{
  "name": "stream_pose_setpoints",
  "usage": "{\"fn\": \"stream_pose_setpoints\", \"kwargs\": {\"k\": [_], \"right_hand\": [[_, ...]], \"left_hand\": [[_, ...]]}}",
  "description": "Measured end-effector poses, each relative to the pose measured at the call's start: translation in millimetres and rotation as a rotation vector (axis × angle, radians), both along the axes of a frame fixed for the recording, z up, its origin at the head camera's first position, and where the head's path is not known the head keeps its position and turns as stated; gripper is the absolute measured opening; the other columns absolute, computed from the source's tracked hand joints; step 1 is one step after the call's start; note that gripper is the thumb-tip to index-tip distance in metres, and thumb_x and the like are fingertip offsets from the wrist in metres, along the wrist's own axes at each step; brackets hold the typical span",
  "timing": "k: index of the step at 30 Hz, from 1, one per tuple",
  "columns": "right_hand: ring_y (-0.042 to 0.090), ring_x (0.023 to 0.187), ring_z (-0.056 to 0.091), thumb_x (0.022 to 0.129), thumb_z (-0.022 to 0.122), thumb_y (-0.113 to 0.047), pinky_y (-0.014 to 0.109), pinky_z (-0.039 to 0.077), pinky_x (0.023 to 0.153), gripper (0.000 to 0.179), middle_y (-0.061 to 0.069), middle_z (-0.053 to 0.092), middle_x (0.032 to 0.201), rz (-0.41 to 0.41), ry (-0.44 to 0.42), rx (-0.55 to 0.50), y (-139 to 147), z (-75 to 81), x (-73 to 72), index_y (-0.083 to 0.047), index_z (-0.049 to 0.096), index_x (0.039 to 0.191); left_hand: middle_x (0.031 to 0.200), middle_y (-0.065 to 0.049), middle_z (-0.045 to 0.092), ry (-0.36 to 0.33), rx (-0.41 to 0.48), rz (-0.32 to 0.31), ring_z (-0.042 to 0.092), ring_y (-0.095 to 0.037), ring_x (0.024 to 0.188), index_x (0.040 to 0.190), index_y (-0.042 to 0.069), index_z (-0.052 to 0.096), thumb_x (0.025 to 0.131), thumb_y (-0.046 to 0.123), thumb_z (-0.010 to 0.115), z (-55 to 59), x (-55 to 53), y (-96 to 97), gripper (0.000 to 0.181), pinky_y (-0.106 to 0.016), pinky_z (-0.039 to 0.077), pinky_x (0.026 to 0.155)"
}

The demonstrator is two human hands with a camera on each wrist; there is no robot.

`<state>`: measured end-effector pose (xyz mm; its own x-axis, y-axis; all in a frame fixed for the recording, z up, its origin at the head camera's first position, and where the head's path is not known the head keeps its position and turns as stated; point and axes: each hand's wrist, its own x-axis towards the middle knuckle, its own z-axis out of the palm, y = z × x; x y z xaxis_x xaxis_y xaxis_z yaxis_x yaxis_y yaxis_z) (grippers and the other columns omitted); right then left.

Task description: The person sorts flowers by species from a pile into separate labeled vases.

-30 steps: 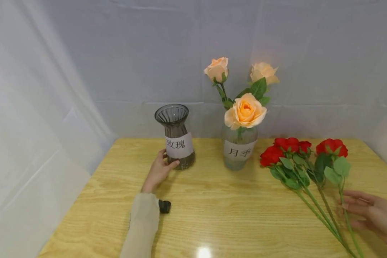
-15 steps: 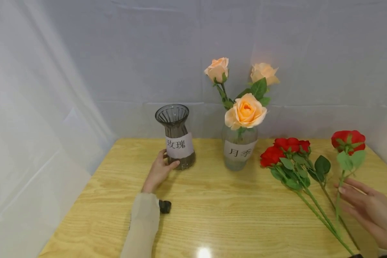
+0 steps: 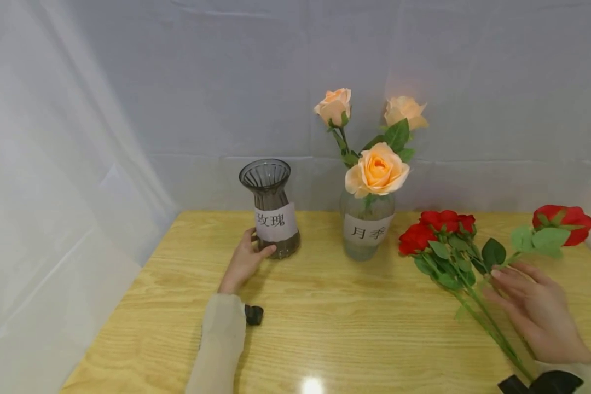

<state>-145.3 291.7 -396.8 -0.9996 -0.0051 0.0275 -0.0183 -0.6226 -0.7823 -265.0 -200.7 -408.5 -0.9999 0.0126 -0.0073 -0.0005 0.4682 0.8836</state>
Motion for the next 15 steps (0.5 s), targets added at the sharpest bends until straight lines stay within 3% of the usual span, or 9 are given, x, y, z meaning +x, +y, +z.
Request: {"fn": "stream_pose_setpoints", "kwargs": {"k": [2,3,9,12,15], "right_hand": [[0.015,0.094,0.066,0.100,0.051,0.013,0.036,0.061,0.081,0.027,0.001,0.064,0.102,-0.046,-0.045,0.022,-8,4.4,-3.8,-0.009,0.060,0.113],[0.020,0.091,0.066,0.102,0.049,0.010,0.042,0.061,0.080,0.025,0.006,0.064,0.100,-0.065,-0.116,-0.143,-11,7.0,-6.0,-0.012,0.057,0.110],[0.022,0.085,0.066,0.102,0.049,0.010,0.047,0.061,0.081,0.021,0.008,0.062,0.098,-0.066,-0.094,-0.251,-34,15.1,-15.3,-0.010,0.053,0.108],[0.022,0.082,0.066,0.101,0.052,0.010,0.046,0.061,0.079,0.021,0.006,0.061,0.096,-0.096,-0.087,-0.203,-47,19.1,-19.6,-0.010,0.049,0.106],[0.022,0.079,0.067,0.101,0.052,0.009,0.046,0.061,0.080,0.017,0.006,0.063,0.086,-0.089,-0.063,-0.170,-58,21.9,-23.6,-0.007,0.054,0.096]], "left_hand": [[0.151,-0.037,0.035,0.009,0.001,-0.003,0.044,-0.052,0.131,0.155,-0.009,0.021,0.099,0.017,0.066,0.8,1.0,0.2,0.076,-0.058,0.038,0.110],[0.151,-0.037,0.035,0.007,0.006,-0.004,0.044,-0.052,0.131,0.155,-0.008,0.022,0.099,0.018,0.066,1.4,1.6,0.4,0.076,-0.058,0.038,0.110],[0.151,-0.037,0.035,0.009,0.022,-0.006,0.044,-0.052,0.132,0.155,-0.008,0.022,0.099,0.018,0.067,1.9,2.0,1.2,0.077,-0.057,0.039,0.110],[0.151,-0.037,0.035,0.004,0.022,-0.005,0.044,-0.052,0.132,0.156,-0.008,0.020,0.100,0.018,0.066,0.6,0.7,0.9,0.077,-0.057,0.039,0.109],[0.153,-0.036,0.033,-0.017,0.026,0.000,0.042,-0.051,0.134,0.157,-0.006,0.019,0.100,0.015,0.065,-1.7,-1.3,-0.3,0.076,-0.058,0.037,0.111]]}}
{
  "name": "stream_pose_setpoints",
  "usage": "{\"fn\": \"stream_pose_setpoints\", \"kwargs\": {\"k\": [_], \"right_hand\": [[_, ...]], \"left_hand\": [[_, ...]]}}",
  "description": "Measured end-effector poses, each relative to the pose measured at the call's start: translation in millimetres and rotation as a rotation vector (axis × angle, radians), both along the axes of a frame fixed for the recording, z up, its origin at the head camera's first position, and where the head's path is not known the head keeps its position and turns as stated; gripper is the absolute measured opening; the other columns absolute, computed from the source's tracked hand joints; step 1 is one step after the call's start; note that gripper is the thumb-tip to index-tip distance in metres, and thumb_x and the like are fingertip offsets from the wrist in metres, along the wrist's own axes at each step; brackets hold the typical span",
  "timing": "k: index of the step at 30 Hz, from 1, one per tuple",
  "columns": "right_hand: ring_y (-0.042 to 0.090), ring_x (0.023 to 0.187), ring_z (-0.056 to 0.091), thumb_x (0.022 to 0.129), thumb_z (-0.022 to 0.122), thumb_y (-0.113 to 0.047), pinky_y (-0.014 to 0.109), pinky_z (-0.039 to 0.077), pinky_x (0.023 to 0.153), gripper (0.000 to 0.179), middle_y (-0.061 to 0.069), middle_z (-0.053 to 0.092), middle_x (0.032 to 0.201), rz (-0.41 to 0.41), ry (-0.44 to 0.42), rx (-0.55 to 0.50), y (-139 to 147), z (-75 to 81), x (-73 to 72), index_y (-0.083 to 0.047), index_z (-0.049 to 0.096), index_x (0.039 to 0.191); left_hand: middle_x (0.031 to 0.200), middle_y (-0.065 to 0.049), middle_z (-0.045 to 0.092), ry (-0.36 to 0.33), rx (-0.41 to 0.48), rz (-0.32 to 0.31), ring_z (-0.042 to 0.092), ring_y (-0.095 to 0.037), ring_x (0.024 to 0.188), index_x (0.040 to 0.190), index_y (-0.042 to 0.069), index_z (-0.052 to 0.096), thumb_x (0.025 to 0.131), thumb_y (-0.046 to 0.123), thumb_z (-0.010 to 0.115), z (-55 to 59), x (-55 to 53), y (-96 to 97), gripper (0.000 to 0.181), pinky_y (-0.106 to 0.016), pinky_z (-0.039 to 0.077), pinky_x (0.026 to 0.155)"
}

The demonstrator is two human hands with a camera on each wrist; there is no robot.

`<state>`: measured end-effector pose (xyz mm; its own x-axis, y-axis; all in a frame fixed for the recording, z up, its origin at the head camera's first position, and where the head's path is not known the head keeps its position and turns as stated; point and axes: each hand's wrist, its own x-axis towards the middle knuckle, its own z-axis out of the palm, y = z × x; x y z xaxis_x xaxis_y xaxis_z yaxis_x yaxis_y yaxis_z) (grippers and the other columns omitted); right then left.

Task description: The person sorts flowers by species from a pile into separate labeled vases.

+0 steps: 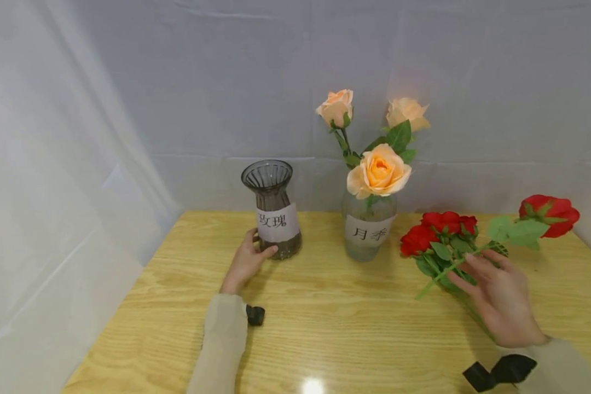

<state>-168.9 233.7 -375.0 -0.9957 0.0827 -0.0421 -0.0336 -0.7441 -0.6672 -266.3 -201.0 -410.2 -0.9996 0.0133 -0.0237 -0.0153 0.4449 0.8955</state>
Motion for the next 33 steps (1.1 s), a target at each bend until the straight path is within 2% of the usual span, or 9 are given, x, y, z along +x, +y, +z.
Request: {"fn": "stream_pose_setpoints", "kwargs": {"k": [3,7,9,12,15,18,20,29,33], "right_hand": [[0.023,0.079,0.067,0.102,0.049,0.010,0.046,0.061,0.081,0.025,0.007,0.064,0.079,0.027,0.062,-0.022,-11,1.8,-2.5,-0.004,0.060,0.084],[0.028,0.082,0.069,0.102,0.043,0.014,0.049,0.060,0.083,0.033,0.012,0.067,0.080,0.069,0.206,-0.121,-24,1.2,-5.3,0.000,0.067,0.084],[0.029,0.082,0.070,0.101,0.043,0.016,0.051,0.059,0.084,0.035,0.013,0.068,0.079,0.073,0.233,-0.159,-32,1.8,-7.9,0.000,0.068,0.083],[0.027,0.078,0.069,0.101,0.047,0.014,0.049,0.060,0.082,0.028,0.011,0.067,0.076,0.001,0.183,-0.123,-44,4.8,-12.4,-0.001,0.062,0.083],[0.025,0.072,0.067,0.098,0.054,0.012,0.045,0.061,0.078,0.021,0.006,0.060,0.075,-0.127,0.056,-0.050,-59,9.1,-17.6,-0.004,0.051,0.086],[0.022,0.070,0.063,0.097,0.057,0.011,0.042,0.062,0.074,0.026,0.004,0.052,0.084,-0.231,-0.046,-0.014,-75,14.0,-22.5,-0.006,0.037,0.097],[0.020,0.069,0.062,0.097,0.057,0.011,0.042,0.062,0.073,0.030,0.003,0.048,0.089,-0.277,-0.076,-0.013,-84,16.3,-25.2,-0.008,0.033,0.099],[0.018,0.066,0.056,0.096,0.056,0.013,0.041,0.062,0.070,0.032,0.007,0.044,0.086,-0.354,-0.014,-0.041,-120,21.3,-29.1,-0.005,0.030,0.097],[0.017,0.064,0.055,0.096,0.053,0.016,0.039,0.063,0.067,0.038,0.004,0.036,0.077,-0.367,0.044,-0.051,-136,22.8,-32.3,-0.007,0.024,0.090]], "left_hand": [[0.154,-0.035,0.032,-0.011,-0.004,0.003,0.042,-0.050,0.135,0.157,-0.006,0.019,0.101,0.014,0.064,-1.1,-0.7,-0.6,0.075,-0.057,0.036,0.112],[0.154,-0.034,0.033,-0.015,-0.007,0.009,0.042,-0.050,0.135,0.157,-0.005,0.019,0.100,0.014,0.065,-1.0,-0.3,-0.4,0.076,-0.057,0.037,0.111],[0.154,-0.034,0.033,-0.015,-0.002,0.012,0.042,-0.050,0.134,0.157,-0.005,0.019,0.100,0.014,0.065,-1.3,-0.3,-0.5,0.076,-0.057,0.037,0.111],[0.153,-0.034,0.033,-0.012,0.000,0.012,0.043,-0.050,0.134,0.157,-0.005,0.019,0.099,0.014,0.066,-2.2,-0.5,-1.0,0.077,-0.057,0.037,0.111],[0.153,-0.035,0.033,-0.008,-0.005,0.009,0.043,-0.051,0.134,0.157,-0.006,0.018,0.099,0.014,0.066,-3.8,-1.1,-1.7,0.077,-0.057,0.038,0.111],[0.153,-0.035,0.033,-0.009,-0.012,0.009,0.043,-0.050,0.134,0.157,-0.005,0.018,0.100,0.014,0.066,-4.8,-1.3,-2.0,0.077,-0.057,0.038,0.111],[0.153,-0.035,0.033,-0.009,-0.014,0.009,0.042,-0.051,0.134,0.157,-0.005,0.018,0.100,0.014,0.066,-4.6,-1.2,-1.8,0.077,-0.057,0.038,0.111],[0.154,-0.035,0.033,-0.004,-0.004,0.005,0.041,-0.051,0.135,0.157,-0.006,0.019,0.100,0.014,0.065,-2.4,-1.0,-0.2,0.076,-0.057,0.036,0.112],[0.154,-0.035,0.033,-0.002,-0.003,0.009,0.041,-0.051,0.135,0.157,-0.006,0.020,0.100,0.013,0.066,-1.3,-0.7,-0.2,0.076,-0.057,0.036,0.112]]}}
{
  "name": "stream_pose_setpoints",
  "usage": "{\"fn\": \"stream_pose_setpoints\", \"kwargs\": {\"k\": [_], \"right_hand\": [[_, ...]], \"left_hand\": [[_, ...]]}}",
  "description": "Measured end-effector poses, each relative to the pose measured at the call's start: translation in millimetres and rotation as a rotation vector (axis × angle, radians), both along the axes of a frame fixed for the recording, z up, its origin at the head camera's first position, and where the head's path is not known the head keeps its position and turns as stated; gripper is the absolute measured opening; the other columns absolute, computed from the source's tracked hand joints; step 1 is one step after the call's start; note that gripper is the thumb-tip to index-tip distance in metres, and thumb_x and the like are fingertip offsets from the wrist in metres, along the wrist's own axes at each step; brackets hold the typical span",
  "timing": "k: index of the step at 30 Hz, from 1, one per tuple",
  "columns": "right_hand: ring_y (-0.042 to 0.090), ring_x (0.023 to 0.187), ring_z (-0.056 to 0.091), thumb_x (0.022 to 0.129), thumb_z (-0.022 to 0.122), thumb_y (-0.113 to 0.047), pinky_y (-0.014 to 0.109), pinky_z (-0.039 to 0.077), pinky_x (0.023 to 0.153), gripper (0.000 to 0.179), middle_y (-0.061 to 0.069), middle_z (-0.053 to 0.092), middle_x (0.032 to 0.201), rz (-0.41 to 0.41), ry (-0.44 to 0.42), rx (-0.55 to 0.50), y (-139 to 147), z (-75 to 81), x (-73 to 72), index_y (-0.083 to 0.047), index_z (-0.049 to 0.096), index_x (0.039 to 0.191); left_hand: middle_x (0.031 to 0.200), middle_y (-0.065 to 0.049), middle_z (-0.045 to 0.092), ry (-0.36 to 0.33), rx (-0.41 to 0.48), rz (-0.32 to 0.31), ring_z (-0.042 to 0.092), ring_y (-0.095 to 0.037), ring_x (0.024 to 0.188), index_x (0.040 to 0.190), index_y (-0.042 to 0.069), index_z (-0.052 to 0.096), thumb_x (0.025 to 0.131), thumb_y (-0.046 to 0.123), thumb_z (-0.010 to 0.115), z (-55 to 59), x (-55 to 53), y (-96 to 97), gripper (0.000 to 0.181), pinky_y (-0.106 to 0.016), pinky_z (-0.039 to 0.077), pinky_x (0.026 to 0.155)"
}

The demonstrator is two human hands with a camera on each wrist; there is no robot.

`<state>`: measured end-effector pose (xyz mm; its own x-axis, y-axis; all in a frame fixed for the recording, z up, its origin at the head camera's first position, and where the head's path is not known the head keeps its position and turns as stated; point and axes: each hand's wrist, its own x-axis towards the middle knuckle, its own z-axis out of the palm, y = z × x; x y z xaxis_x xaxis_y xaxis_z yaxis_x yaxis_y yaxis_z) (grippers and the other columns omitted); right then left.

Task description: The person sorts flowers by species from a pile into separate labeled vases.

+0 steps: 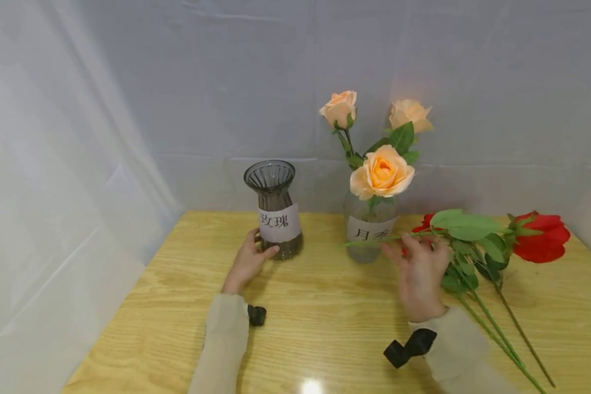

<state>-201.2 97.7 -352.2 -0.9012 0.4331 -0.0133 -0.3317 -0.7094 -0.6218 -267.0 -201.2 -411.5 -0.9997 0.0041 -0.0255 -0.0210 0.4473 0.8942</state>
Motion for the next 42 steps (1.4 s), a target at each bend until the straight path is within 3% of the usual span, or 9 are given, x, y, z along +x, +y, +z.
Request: {"fn": "stream_pose_setpoints", "kwargs": {"k": [6,9,12,14,18,22,29,33,42], "right_hand": [[0.019,0.071,0.057,0.096,0.050,0.019,0.042,0.063,0.069,0.039,0.003,0.032,0.076,-0.010,0.072,0.022,-22,1.7,-5.5,-0.008,0.023,0.087],[0.020,0.071,0.057,0.095,0.050,0.020,0.043,0.063,0.070,0.028,0.003,0.041,0.076,-0.014,0.096,0.030,-30,2.6,-7.4,-0.004,0.038,0.100],[0.020,0.071,0.059,0.093,0.050,0.023,0.044,0.062,0.070,0.039,0.005,0.048,0.078,-0.025,0.129,0.019,-38,3.6,-9.4,-0.004,0.048,0.122],[0.019,0.070,0.059,0.093,0.051,0.024,0.045,0.062,0.071,0.045,0.005,0.049,0.077,-0.035,0.148,0.020,-44,4.5,-11.0,-0.004,0.049,0.128],[0.018,0.069,0.057,0.091,0.051,0.024,0.045,0.062,0.073,0.030,0.005,0.049,0.075,-0.052,0.166,0.027,-55,6.7,-13.9,0.008,0.047,0.116],[0.019,0.070,0.057,0.091,0.052,0.024,0.045,0.062,0.076,0.025,0.007,0.051,0.078,-0.046,0.186,0.020,-65,9.2,-14.1,0.009,0.046,0.110],[0.020,0.076,0.060,0.090,0.056,0.023,0.046,0.061,0.080,0.043,0.011,0.057,0.089,-0.075,0.259,0.059,-85,12.9,-15.9,0.011,0.047,0.131],[0.019,0.076,0.064,0.088,0.058,0.025,0.047,0.061,0.080,0.041,0.013,0.062,0.090,-0.115,0.296,0.055,-95,13.9,-17.2,0.006,0.055,0.124],[0.024,0.086,0.068,0.086,0.059,0.022,0.044,0.060,0.083,0.020,0.012,0.064,0.092,-0.244,0.541,0.229,-106,21.3,-23.1,0.008,0.060,0.100]], "left_hand": [[0.154,-0.035,0.032,0.000,-0.013,-0.001,0.042,-0.052,0.134,0.157,-0.007,0.019,0.100,0.013,0.066,1.1,-0.1,-0.4,0.077,-0.057,0.037,0.112],[0.153,-0.036,0.032,0.002,-0.017,-0.004,0.042,-0.052,0.134,0.157,-0.007,0.019,0.100,0.013,0.066,1.0,-0.3,-0.4,0.076,-0.058,0.037,0.111],[0.153,-0.036,0.032,-0.001,-0.013,-0.006,0.042,-0.052,0.134,0.157,-0.007,0.019,0.100,0.014,0.065,1.4,-0.4,-0.3,0.076,-0.057,0.037,0.111],[0.153,-0.036,0.032,0.001,-0.014,-0.011,0.042,-0.052,0.134,0.156,-0.008,0.020,0.100,0.014,0.065,1.6,-0.4,-0.4,0.075,-0.058,0.037,0.111],[0.153,-0.036,0.032,0.001,-0.014,-0.011,0.041,-0.052,0.134,0.156,-0.008,0.020,0.101,0.015,0.064,1.9,-0.4,-0.6,0.074,-0.058,0.037,0.111],[0.153,-0.037,0.033,0.006,-0.014,-0.007,0.043,-0.052,0.133,0.155,-0.008,0.021,0.100,0.013,0.065,1.7,-0.4,-0.2,0.073,-0.058,0.038,0.110],[0.152,-0.037,0.034,0.013,-0.019,0.002,0.043,-0.051,0.133,0.155,-0.009,0.022,0.100,0.013,0.065,1.7,0.5,-0.1,0.073,-0.058,0.038,0.111],[0.152,-0.036,0.034,0.016,-0.013,0.000,0.043,-0.051,0.133,0.155,-0.009,0.022,0.100,0.013,0.065,1.2,-0.1,0.4,0.073,-0.058,0.037,0.111],[0.152,-0.035,0.035,0.016,0.008,0.009,0.043,-0.051,0.133,0.155,-0.008,0.023,0.099,0.011,0.066,-0.9,-1.0,-0.4,0.073,-0.057,0.037,0.111]]}}
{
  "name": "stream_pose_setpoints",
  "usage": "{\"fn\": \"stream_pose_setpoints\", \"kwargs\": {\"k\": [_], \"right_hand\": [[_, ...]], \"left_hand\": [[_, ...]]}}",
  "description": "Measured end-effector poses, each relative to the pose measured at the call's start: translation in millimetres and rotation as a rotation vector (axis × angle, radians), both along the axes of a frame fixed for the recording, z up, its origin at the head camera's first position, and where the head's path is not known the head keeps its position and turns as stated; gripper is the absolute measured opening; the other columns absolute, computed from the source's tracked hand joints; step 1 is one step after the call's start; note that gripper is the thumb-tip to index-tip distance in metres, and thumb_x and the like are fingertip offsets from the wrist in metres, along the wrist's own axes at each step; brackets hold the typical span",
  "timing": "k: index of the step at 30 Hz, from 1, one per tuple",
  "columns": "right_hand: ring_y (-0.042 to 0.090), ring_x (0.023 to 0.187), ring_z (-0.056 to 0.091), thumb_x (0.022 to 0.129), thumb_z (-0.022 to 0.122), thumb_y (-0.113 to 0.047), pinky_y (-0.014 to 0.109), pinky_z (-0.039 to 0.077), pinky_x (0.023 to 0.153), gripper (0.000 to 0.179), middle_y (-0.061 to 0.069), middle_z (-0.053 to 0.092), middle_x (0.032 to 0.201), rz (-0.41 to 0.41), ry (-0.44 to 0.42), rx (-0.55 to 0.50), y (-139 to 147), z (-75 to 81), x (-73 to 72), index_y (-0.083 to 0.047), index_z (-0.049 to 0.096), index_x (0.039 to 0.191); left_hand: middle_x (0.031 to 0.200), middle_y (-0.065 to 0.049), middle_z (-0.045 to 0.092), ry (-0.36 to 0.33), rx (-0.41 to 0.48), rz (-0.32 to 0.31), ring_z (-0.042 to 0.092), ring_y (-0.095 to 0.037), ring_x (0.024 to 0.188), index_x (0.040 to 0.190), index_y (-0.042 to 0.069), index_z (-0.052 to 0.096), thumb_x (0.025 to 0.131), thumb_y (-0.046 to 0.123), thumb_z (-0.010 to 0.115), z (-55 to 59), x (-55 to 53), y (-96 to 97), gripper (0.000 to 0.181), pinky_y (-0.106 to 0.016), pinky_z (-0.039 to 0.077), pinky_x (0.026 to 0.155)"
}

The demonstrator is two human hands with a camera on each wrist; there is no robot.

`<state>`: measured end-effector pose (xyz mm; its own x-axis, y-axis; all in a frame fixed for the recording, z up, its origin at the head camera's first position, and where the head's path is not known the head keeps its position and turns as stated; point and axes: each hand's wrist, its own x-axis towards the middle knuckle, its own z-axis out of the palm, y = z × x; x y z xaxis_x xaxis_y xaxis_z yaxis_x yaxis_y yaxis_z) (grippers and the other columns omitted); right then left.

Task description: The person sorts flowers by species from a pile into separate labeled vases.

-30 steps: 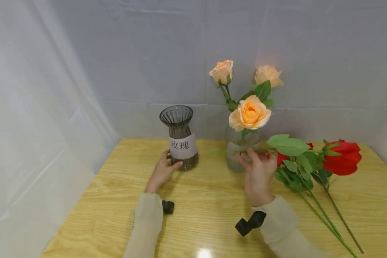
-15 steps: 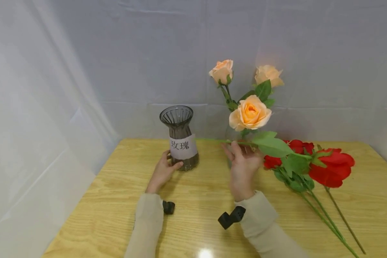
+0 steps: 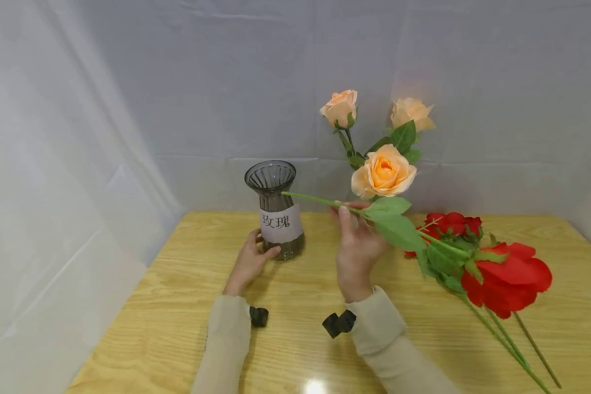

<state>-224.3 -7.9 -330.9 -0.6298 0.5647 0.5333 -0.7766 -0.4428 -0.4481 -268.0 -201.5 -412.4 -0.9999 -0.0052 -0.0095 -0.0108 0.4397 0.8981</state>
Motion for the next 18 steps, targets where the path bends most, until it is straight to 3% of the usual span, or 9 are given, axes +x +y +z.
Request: {"fn": "stream_pose_setpoints", "kwargs": {"k": [3,7,12,14,18], "right_hand": [[0.022,0.091,0.068,0.087,0.058,0.020,0.042,0.059,0.087,0.013,0.010,0.064,0.096,-0.026,0.046,0.097,-3,5.4,-2.8,0.013,0.059,0.098],[0.019,0.096,0.066,0.089,0.057,0.019,0.041,0.057,0.091,0.016,0.005,0.062,0.100,-0.036,0.030,0.221,-8,12.4,-6.9,0.014,0.053,0.104],[0.035,0.096,0.065,0.090,0.059,0.019,0.041,0.057,0.091,0.021,0.022,0.061,0.100,-0.116,-0.027,0.399,-13,18.8,-15.2,0.015,0.051,0.108],[0.038,0.095,0.064,0.091,0.060,0.018,0.039,0.057,0.090,0.013,0.028,0.061,0.099,-0.151,-0.037,0.474,-14,21.0,-18.3,0.017,0.056,0.102],[0.038,0.093,0.062,0.090,0.061,0.018,0.038,0.057,0.088,0.003,0.025,0.059,0.097,-0.156,0.014,0.545,-18,24.6,-27.3,0.016,0.061,0.093]], "left_hand": [[0.152,-0.036,0.035,0.004,-0.001,-0.003,0.043,-0.051,0.133,0.155,-0.008,0.023,0.100,0.011,0.065,-0.4,-0.3,-0.2,0.072,-0.057,0.037,0.111],[0.152,-0.036,0.035,0.009,-0.002,-0.008,0.042,-0.051,0.134,0.155,-0.009,0.023,0.100,0.011,0.065,-0.5,-0.6,-0.2,0.072,-0.057,0.037,0.111],[0.152,-0.036,0.035,0.008,-0.005,-0.008,0.043,-0.052,0.133,0.155,-0.009,0.023,0.099,0.011,0.065,0.1,-0.1,-0.2,0.073,-0.057,0.039,0.110],[0.152,-0.036,0.034,0.005,-0.003,-0.010,0.044,-0.052,0.132,0.155,-0.008,0.023,0.100,0.011,0.065,0.6,0.2,-0.2,0.072,-0.057,0.040,0.109],[0.152,-0.036,0.034,-0.002,-0.001,-0.013,0.044,-0.052,0.132,0.155,-0.008,0.023,0.100,0.011,0.064,0.9,0.3,-0.3,0.071,-0.057,0.041,0.108]]}}
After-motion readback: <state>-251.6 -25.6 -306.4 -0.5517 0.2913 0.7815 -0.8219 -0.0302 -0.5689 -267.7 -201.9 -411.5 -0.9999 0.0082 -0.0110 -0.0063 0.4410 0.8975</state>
